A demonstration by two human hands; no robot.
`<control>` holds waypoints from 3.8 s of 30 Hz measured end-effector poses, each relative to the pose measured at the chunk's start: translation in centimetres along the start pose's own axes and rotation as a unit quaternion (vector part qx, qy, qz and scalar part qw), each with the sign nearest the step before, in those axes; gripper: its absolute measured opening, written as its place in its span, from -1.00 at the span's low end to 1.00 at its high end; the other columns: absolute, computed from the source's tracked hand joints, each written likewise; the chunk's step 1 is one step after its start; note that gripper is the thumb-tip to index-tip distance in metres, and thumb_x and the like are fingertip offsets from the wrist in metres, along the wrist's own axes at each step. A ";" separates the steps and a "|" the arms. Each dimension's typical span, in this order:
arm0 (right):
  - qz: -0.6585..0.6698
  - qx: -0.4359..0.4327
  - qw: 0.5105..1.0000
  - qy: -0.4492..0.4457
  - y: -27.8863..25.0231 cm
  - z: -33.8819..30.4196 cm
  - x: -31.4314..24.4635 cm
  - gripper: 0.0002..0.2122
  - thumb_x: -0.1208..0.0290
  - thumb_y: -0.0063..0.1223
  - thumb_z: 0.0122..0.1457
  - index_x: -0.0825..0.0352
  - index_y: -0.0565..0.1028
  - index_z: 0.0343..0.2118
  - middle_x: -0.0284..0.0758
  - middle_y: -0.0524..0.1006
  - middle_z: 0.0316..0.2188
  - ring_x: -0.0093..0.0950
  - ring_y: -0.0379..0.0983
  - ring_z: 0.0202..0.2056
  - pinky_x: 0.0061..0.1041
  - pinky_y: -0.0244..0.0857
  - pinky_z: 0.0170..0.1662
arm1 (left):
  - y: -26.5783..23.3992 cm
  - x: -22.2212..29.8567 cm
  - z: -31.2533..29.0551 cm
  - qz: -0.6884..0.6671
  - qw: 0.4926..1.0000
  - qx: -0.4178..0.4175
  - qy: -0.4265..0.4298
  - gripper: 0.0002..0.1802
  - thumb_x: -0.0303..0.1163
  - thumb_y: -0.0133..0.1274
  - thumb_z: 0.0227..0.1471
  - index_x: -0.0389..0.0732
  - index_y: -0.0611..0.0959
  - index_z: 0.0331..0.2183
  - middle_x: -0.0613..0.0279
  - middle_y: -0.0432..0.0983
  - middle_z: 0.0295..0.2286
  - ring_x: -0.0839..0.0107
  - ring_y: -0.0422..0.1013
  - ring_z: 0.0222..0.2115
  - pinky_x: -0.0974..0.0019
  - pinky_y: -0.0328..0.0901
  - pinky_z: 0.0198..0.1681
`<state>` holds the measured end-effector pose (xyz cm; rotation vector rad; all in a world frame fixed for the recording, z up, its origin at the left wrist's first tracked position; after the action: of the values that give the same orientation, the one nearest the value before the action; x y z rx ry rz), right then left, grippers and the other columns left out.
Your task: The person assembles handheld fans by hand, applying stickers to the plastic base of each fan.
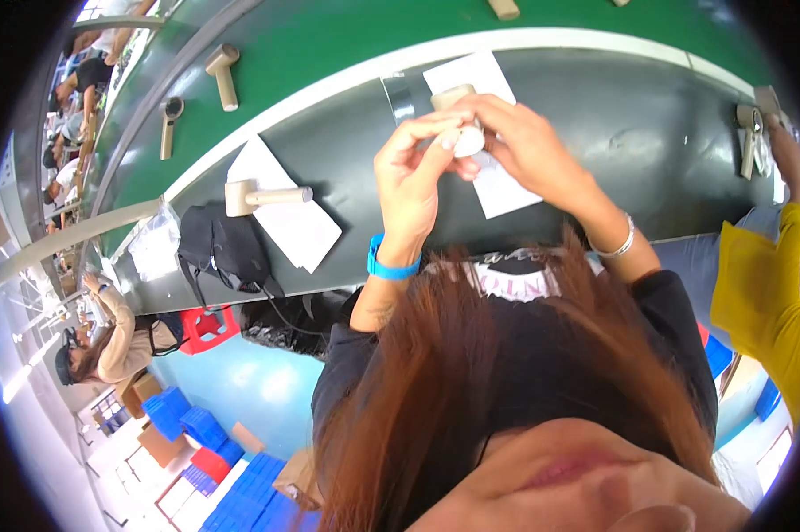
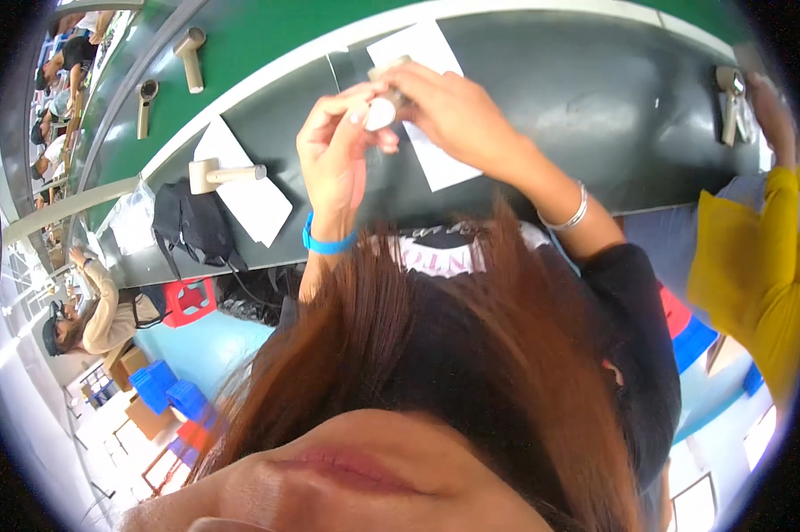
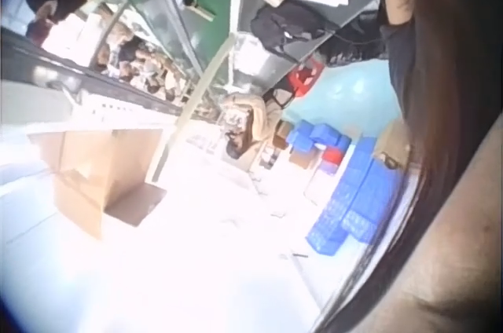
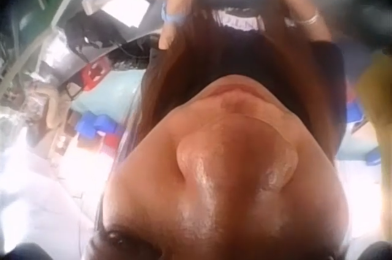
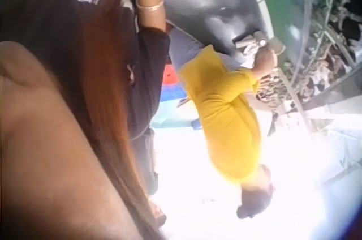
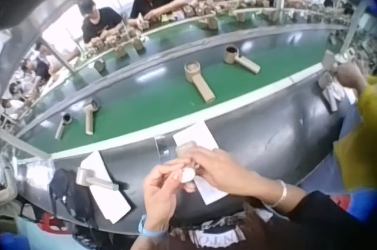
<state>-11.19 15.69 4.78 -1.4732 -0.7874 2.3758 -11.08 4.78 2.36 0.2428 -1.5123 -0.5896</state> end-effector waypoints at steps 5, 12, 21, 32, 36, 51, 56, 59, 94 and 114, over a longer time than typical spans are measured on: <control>-0.042 -0.023 0.999 -0.014 0.8 0.9 -0.1 -0.70 0.58 -0.03 -0.01 0.27 0.36 -0.15 -0.27 0.44 -0.21 -0.19 0.41 -0.24 -0.32 0.31 -0.23 | -0.7 0.7 0.5 0.035 0.999 0.034 0.010 -0.82 -0.68 0.09 -0.11 -0.34 0.50 -0.36 0.04 0.47 -0.29 0.42 0.48 -0.48 0.48 0.40 -0.54; 0.021 -0.019 0.999 -0.031 -0.2 2.3 0.9 -0.68 0.64 -0.01 -0.08 0.36 0.39 -0.17 -0.20 0.42 -0.18 -0.17 0.39 -0.17 -0.36 0.32 -0.17 | 1.8 1.1 2.8 0.169 0.978 0.021 0.119 -0.81 -0.58 0.22 -0.17 -0.26 0.50 -0.47 0.25 0.45 -0.40 0.71 0.30 -0.66 0.63 0.11 -0.73; -0.335 0.047 0.926 -0.166 -7.6 10.4 10.0 -0.68 0.66 -0.02 -0.07 0.28 0.43 -0.19 -0.29 0.41 -0.07 -0.20 0.37 -0.12 -0.39 0.26 -0.08 | 2.6 -1.7 15.4 0.588 0.735 0.011 0.338 -0.72 -0.26 0.06 0.00 -0.20 0.57 -0.24 -0.04 0.35 -0.21 0.06 0.32 -0.23 0.19 0.34 -0.30; -0.382 0.082 0.913 -0.118 -8.6 10.9 10.8 -0.58 0.64 -0.19 -0.03 0.30 0.29 -0.02 -0.13 0.31 -0.05 -0.13 0.27 -0.05 -0.24 0.15 -0.02 | 0.1 4.0 15.9 0.581 0.688 0.077 0.427 -0.82 -0.52 0.04 -0.17 -0.27 0.56 -0.38 -0.01 0.48 -0.40 0.06 0.38 -0.37 0.11 0.27 -0.28; -0.166 -0.008 0.986 0.008 -5.3 3.3 10.1 -0.86 0.55 0.00 0.07 0.33 0.50 -0.28 -0.26 0.52 -0.33 -0.30 0.46 -0.33 -0.45 0.31 -0.23 | 0.2 10.9 8.8 0.465 0.769 0.153 0.410 -0.68 -0.59 0.13 -0.10 -0.35 0.51 -0.21 0.25 0.52 -0.44 0.58 0.42 -0.47 0.52 0.32 -0.41; -0.134 0.060 0.980 0.136 3.6 -6.1 5.4 -0.89 0.58 0.05 0.00 0.37 0.45 -0.37 -0.23 0.42 -0.41 -0.31 0.47 -0.43 -0.41 0.33 -0.39 | 1.0 6.6 2.0 0.374 0.894 0.066 0.238 -0.69 -0.57 0.19 -0.20 -0.37 0.54 -0.30 0.16 0.49 -0.43 0.47 0.41 -0.43 0.45 0.31 -0.36; -0.138 0.001 0.979 0.150 4.5 -5.9 6.0 -0.91 0.58 0.05 0.00 0.37 0.45 -0.39 -0.22 0.42 -0.40 -0.27 0.46 -0.38 -0.38 0.32 -0.35 | 0.6 6.1 2.0 0.389 0.888 0.066 0.237 -0.68 -0.57 0.20 -0.21 -0.37 0.54 -0.30 0.17 0.48 -0.43 0.46 0.42 -0.43 0.46 0.31 -0.36; -0.075 0.044 0.973 0.212 3.3 -5.7 6.2 -0.92 0.56 0.04 0.01 0.36 0.44 -0.40 -0.22 0.42 -0.40 -0.27 0.45 -0.38 -0.35 0.31 -0.33 | 0.3 6.1 2.0 0.368 0.895 0.072 0.243 -0.68 -0.56 0.21 -0.22 -0.37 0.54 -0.31 0.17 0.48 -0.44 0.47 0.41 -0.44 0.46 0.30 -0.37; 0.253 0.074 0.952 0.153 -3.4 -2.9 -2.4 -0.71 0.70 -0.02 0.06 0.36 0.21 -0.17 -0.32 0.38 -0.40 -0.45 0.38 -0.16 -0.53 0.24 -0.09 | 2.1 0.8 -1.6 0.150 0.987 -0.062 0.005 -0.53 -0.78 0.13 -0.24 -0.46 0.49 -0.16 -0.05 0.40 -0.14 0.35 0.50 -0.36 0.37 0.46 -0.27; 0.200 0.048 0.965 0.163 -3.7 -2.6 -3.2 -0.74 0.72 -0.02 0.04 0.36 0.23 -0.23 -0.34 0.39 -0.43 -0.52 0.38 -0.21 -0.56 0.25 -0.11 | 2.3 0.1 -1.8 0.123 0.988 -0.089 -0.011 -0.58 -0.72 0.12 -0.18 -0.40 0.53 -0.16 -0.03 0.39 -0.11 0.30 0.47 -0.27 0.32 0.46 -0.20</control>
<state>-7.75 18.11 8.39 -2.0681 -0.3142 2.2900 -8.89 6.25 3.49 -0.0863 -1.4731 -0.5263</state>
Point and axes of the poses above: each hand's wrist, its own z-axis towards the middle knuckle, its own y-axis out of the palm, x = y × z, the point moved 10 cm from there along z, towards the middle knuckle
